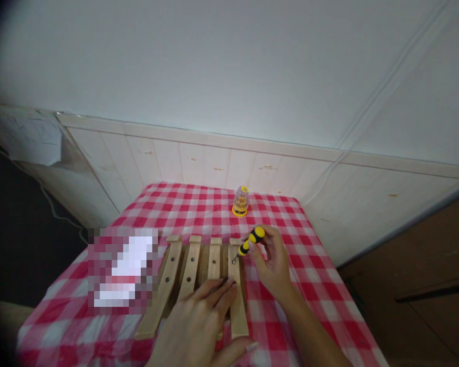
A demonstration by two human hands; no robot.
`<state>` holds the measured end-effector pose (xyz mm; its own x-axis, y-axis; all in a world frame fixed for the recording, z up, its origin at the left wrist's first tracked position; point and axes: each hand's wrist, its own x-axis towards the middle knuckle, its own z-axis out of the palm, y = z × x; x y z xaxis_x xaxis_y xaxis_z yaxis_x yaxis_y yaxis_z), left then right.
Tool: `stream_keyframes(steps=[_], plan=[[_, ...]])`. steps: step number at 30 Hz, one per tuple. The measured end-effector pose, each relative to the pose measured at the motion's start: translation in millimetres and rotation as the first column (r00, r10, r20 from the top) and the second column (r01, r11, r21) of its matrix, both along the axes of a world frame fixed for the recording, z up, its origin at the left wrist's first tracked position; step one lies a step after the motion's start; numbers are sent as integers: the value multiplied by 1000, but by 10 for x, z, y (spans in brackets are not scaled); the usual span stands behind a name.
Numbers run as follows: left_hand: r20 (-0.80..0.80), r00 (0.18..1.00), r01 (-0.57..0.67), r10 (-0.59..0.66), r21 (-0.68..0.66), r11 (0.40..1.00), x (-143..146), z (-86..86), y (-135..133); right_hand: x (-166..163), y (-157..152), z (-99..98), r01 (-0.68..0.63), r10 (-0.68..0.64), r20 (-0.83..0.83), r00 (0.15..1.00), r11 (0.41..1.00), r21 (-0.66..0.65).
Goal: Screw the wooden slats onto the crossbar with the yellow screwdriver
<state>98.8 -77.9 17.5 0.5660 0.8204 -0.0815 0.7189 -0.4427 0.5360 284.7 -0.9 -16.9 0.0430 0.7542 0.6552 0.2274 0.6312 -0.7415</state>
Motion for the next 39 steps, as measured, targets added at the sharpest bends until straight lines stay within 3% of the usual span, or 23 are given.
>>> stream_keyframes(steps=[18, 26, 35, 39], plan=[[-6, 1000, -2, 2, 24, 1000, 0, 8, -22, 2, -21, -1, -12, 8, 72, 997, 998, 60], [-21, 1000, 10, -10, -5, 1000, -3, 71, -11, -131, -31, 96, -192, 191, -20, 981, 981, -42], [10, 1000, 2, -2, 16, 1000, -2, 30, -3, -105, -46, 107, -204, 204, -10, 979, 977, -55], [-1, 1000, 5, -4, 40, 999, -2, 33, -1, -57, -53, 140, -144, 146, 17, 989, 988, -63]])
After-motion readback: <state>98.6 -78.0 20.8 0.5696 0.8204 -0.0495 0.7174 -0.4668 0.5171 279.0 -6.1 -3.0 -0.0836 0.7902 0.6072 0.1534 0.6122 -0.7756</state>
